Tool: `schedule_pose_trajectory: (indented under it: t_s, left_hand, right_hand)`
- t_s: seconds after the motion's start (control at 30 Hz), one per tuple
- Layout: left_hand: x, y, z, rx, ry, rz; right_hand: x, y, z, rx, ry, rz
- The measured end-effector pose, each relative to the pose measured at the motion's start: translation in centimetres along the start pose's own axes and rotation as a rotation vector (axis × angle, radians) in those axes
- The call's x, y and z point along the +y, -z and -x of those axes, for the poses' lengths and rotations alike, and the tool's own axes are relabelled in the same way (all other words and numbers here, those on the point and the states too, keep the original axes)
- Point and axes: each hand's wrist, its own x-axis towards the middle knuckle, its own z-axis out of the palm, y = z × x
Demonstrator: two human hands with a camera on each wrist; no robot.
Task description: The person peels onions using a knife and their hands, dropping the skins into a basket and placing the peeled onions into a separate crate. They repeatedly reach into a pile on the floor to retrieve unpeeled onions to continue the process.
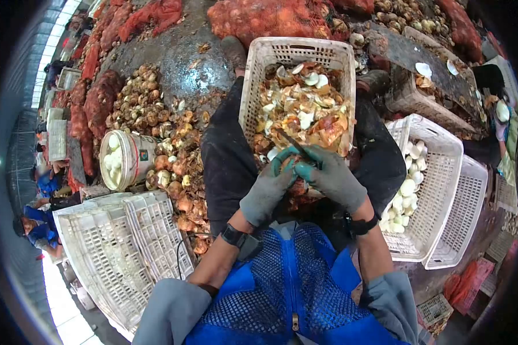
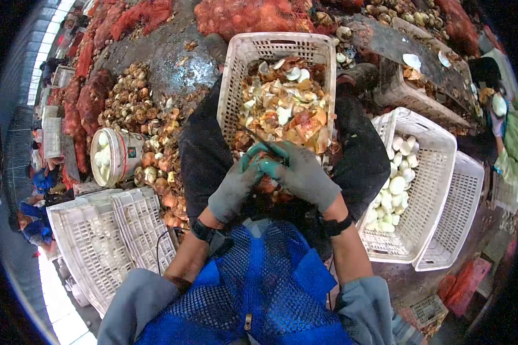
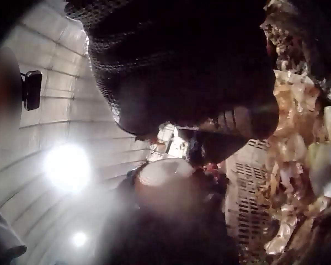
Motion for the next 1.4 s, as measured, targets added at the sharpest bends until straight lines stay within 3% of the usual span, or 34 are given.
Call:
schedule_pose_trajectory:
  t_s: [0.03, 0.13, 0.23, 0.37, 0.47, 0.53, 0.7, 0.8, 0.9, 1.1, 1.3, 1.4]
  left_hand:
    - [-1.6, 0.0, -0.1, 0.015, -0.039, 0.032]
    - [-3.9, 0.1, -0.1, 0.06, -0.025, 0.166]
    - [-1.5, 0.1, 0.6, 0.051, 0.142, 0.426]
    - [-1.5, -2.1, -0.1, 0.205, 0.107, 0.441]
    - [-2.1, -3.5, 0.1, 0.17, 0.136, 0.777]
    - [-2.4, -3.7, 0.5, 0.132, 0.169, 0.976]
    - [-2.3, -3.7, 0.2, 0.145, 0.093, 1.03]
    - [-0.8, -3.5, 0.3, 0.188, 0.027, 0.902]
    - [-0.6, -3.0, 0.1, 0.214, -0.002, 0.785]
    - [-2.9, -2.8, -0.5, 0.314, -0.023, 0.65]
    - [-4.2, -1.8, -0.3, 0.32, 0.027, 0.61]
    - [-4.0, -0.9, -0.2, 0.308, -0.015, 0.376]
  right_hand:
    - [-0.5, 0.5, 0.1, -0.089, -0.166, -0.119]
    - [1.3, -0.5, 0.7, 0.059, -0.188, -0.287]
    - [3.4, -2.0, 1.5, 0.288, -0.237, -0.782]
    - [2.6, -4.0, 2.9, 0.475, -0.236, -0.966]
    - [1.5, -5.3, 3.5, 0.554, -0.237, -1.02]
    - [1.9, -5.6, 4.0, 0.529, -0.308, -0.93]
    - [1.0, -5.4, 4.6, 0.44, -0.278, -0.593]
    - [2.9, -5.9, 4.5, 0.482, -0.021, -0.06]
    - [2.0, -5.7, 4.6, 0.514, 0.12, 0.235]
    - [2.8, -6.0, 5.6, 0.348, 0.046, 0.516]
    - [2.9, -5.4, 5.9, 0.247, 0.057, 0.47]
    - [3.1, -5.3, 6.5, 0.242, 0.083, 0.541]
